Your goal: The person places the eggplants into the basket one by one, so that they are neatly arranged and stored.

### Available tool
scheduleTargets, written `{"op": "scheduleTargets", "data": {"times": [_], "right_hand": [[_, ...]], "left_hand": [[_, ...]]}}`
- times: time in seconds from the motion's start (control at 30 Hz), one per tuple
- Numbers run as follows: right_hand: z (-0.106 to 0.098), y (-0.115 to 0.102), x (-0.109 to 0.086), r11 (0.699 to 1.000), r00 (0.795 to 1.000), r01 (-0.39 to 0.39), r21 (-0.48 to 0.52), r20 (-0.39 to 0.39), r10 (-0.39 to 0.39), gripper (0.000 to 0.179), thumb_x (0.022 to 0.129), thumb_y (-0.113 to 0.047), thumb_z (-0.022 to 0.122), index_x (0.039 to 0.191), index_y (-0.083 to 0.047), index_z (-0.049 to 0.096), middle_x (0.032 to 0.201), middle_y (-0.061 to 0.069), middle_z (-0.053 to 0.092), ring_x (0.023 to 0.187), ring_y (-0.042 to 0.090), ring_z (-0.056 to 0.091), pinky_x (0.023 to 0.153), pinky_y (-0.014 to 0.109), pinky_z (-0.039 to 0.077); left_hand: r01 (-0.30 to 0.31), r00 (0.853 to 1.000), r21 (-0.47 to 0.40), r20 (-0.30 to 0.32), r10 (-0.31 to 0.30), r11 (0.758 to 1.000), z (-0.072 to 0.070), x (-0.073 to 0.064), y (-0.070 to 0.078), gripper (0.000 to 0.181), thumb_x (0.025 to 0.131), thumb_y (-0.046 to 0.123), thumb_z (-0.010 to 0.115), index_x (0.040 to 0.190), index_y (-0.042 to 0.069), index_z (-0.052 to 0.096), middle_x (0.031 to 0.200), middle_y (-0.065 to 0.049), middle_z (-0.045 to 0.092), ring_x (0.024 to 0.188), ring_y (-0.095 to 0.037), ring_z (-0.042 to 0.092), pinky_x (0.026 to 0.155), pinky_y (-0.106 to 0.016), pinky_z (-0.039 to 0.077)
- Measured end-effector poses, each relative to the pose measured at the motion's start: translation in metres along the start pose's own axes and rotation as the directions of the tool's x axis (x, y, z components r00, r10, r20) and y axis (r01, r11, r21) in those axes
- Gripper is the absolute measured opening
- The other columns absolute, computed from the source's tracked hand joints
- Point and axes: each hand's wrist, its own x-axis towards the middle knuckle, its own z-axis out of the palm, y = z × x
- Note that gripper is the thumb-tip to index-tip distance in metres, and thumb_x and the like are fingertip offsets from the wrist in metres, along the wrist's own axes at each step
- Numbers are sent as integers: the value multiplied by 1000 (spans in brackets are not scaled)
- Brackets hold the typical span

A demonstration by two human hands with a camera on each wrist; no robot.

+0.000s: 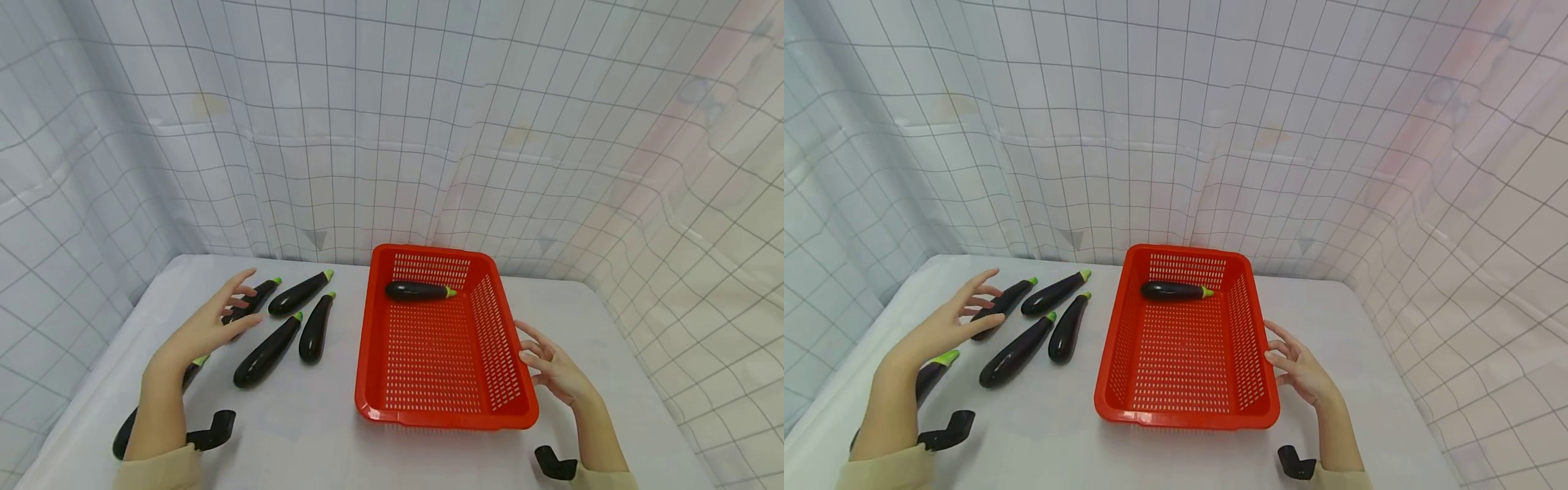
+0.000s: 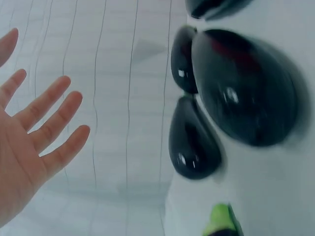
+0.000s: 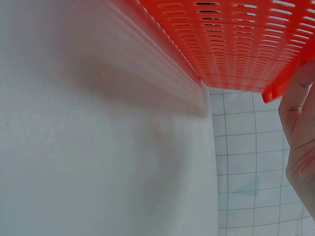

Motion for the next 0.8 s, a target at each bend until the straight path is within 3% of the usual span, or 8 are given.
{"op": "scheduleTargets", "data": {"times": [0.1, 0.2, 0.33, 0.5, 0.53, 0.63, 0.8], "right_hand": [[0, 0, 0, 1000, 1000, 0, 3, 1, 0, 61, 95, 3, 39, 146, -6, 7, 110, 1, 57, 93, 16, 60, 65, 31, 53], [0, 0, 0, 1000, 1000, -2, 4, 0, 2, 61, 95, 3, 40, 146, -6, 7, 110, 2, 57, 93, 16, 60, 65, 31, 53], [1, -1, 1, 1000, 1000, -7, -2, -2, 7, 61, 95, 2, 40, 146, -6, 7, 110, 2, 56, 93, 16, 60, 65, 31, 53], [1, -1, 1, 1000, 1000, 14, 7, 16, -14, 60, 95, 4, 39, 146, -7, 10, 110, 3, 55, 93, 16, 60, 64, 31, 53], [1, -1, 2, 1000, 1000, 20, 10, 21, -20, 60, 95, 4, 39, 146, -7, 10, 110, 3, 55, 93, 16, 60, 64, 32, 53], [1, -2, 1, 1000, 999, 25, 18, 29, -25, 60, 95, 4, 38, 147, -7, 10, 111, 3, 55, 93, 16, 60, 65, 32, 53], [1, -1, 0, 999, 999, 25, 29, 24, -25, 60, 95, 5, 38, 146, -7, 10, 109, 3, 56, 93, 16, 61, 64, 32, 53]], "left_hand": [[17, 1000, -21, -24, -18, 1000, -8, -16, -12, 78, 91, 24, 57, 148, 26, 4, 130, -18, 37, 113, -37, 41, 87, -57, 31], [15, 999, -23, -43, -16, 1000, -14, -31, -26, 77, 92, 20, 56, 148, 26, 4, 128, -17, 38, 111, -16, 44, 90, -39, 36], [27, 999, -47, -28, -28, 999, -20, -49, -41, 77, 92, 16, 55, 147, 28, 3, 125, -6, 40, 100, 11, 42, 75, -15, 42], [89, 996, -72, 20, -87, 993, -27, -71, -58, 75, 94, 15, 51, 147, 30, 2, 121, 15, 39, 99, 13, 45, 71, -17, 44], [106, 994, -76, 29, -104, 991, -28, -75, -61, 74, 94, 15, 50, 147, 31, 1, 121, 17, 39, 99, 13, 46, 73, -23, 45], [141, 989, -72, 50, -138, 987, -32, -88, -74, 73, 95, 15, 48, 147, 32, 0, 121, 22, 39, 99, 13, 46, 71, -24, 43], [171, 984, -87, 62, -166, 981, -36, -105, -94, 69, 96, 14, 44, 147, 31, 2, 121, 27, 41, 102, 14, 45, 68, -16, 37]]}}
